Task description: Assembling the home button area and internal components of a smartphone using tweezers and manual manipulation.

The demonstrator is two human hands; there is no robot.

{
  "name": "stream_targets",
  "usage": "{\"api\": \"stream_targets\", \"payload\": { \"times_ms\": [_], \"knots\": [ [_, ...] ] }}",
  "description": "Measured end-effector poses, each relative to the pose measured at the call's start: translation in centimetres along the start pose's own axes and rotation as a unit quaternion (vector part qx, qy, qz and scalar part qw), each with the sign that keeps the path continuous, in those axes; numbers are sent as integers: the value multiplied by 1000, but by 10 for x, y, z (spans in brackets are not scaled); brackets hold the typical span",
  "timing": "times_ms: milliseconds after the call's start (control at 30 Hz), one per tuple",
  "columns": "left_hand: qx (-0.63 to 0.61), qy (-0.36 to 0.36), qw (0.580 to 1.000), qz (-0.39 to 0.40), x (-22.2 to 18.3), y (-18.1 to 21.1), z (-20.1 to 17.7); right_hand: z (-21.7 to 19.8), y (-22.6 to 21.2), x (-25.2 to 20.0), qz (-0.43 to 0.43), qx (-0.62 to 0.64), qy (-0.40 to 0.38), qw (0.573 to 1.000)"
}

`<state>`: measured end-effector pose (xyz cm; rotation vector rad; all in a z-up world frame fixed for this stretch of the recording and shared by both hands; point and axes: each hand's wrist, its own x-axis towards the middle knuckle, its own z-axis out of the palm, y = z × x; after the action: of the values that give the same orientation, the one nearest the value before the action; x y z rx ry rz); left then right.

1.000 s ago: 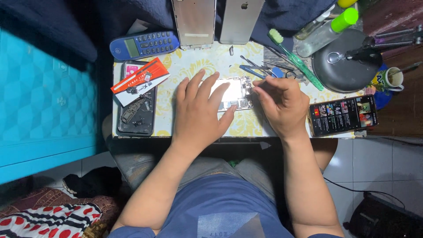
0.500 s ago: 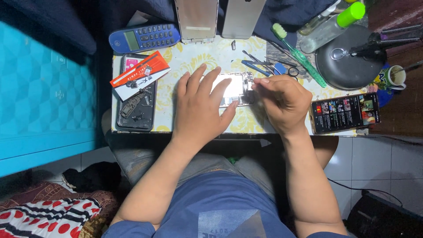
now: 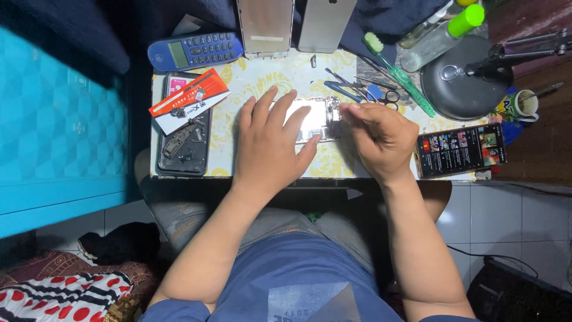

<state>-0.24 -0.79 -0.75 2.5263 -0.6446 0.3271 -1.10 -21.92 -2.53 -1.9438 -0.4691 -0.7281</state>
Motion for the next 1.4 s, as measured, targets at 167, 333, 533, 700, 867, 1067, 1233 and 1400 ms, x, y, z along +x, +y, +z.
{"api": "stream_targets", "payload": {
  "times_ms": [167, 333, 533, 700, 867, 1067, 1233, 1400],
  "knots": [
    [2, 7, 1000, 5, -2, -1, 1, 0, 12, -1, -28, -36, -8, 999],
    [6, 8, 1000, 8, -3, -2, 3, -7, 10, -2, -14, -46, -5, 999],
    [8, 14, 999, 49, -3, -2, 4, 0, 7, 2, -5, 10, -4, 1000],
    [8, 1, 993, 118, -1, -2, 6, -5, 9, 3, -22, -20, -3, 1000],
    [13, -13, 992, 126, 2, -1, 3, 0, 7, -1, -30, -46, -11, 998],
    [22, -7, 992, 128, 2, -4, 8, 0, 3, -1, -34, -91, -21, 995],
    [19, -1, 991, 131, 3, -4, 10, 2, -4, 1, -28, -98, -25, 994],
    [11, -5, 992, 125, 4, -5, 8, 2, 2, -1, -24, -100, -13, 995]
  ]
}}
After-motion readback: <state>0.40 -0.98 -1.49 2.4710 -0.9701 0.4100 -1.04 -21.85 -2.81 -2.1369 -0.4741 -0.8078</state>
